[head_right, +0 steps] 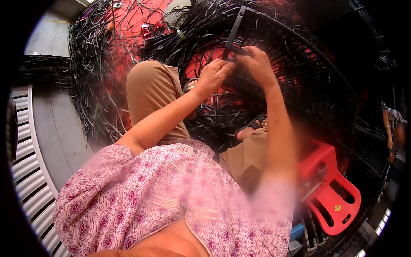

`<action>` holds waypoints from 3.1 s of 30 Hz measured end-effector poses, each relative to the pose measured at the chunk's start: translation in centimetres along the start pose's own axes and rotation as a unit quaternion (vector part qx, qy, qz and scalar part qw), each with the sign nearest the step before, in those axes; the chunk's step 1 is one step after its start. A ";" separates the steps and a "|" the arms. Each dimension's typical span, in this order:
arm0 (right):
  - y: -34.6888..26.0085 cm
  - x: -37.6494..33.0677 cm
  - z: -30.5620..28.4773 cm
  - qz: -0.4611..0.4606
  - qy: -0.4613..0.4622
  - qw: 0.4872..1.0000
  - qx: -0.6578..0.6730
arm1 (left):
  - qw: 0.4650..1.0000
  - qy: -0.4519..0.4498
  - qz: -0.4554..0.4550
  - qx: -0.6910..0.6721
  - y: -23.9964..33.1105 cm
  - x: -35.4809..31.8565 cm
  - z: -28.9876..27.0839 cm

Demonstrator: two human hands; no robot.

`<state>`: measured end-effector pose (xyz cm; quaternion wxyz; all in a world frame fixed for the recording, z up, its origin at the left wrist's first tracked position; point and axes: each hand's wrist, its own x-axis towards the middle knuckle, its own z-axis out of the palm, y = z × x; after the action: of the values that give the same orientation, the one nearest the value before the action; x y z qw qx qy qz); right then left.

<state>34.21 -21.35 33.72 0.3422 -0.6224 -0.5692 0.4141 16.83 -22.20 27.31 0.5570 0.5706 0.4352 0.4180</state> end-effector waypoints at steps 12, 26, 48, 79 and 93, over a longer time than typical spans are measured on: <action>0.4 -1.0 0.9 -0.102 0.050 0.989 -0.095 | 0.858 -0.212 0.226 0.409 9.6 6.0 -2.2; 0.1 -0.9 3.0 -0.123 0.226 0.960 -0.107 | 0.806 -0.303 0.141 0.489 10.0 16.2 -1.3; -0.6 0.9 0.2 0.000 0.007 1.000 0.024 | 0.941 0.045 0.247 0.227 3.3 2.2 -3.3; 3.0 1.4 1.0 0.018 0.065 0.921 0.384 | 0.916 -0.234 0.260 0.197 6.4 13.6 -3.2; 2.1 -2.8 -1.2 0.058 0.101 0.942 0.313 | 0.947 -0.190 0.213 0.148 9.5 10.1 0.2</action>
<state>36.14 -24.34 32.68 0.5511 -0.5539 -0.3363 0.5258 20.04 -12.52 36.73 0.4365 0.7948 0.2472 0.3416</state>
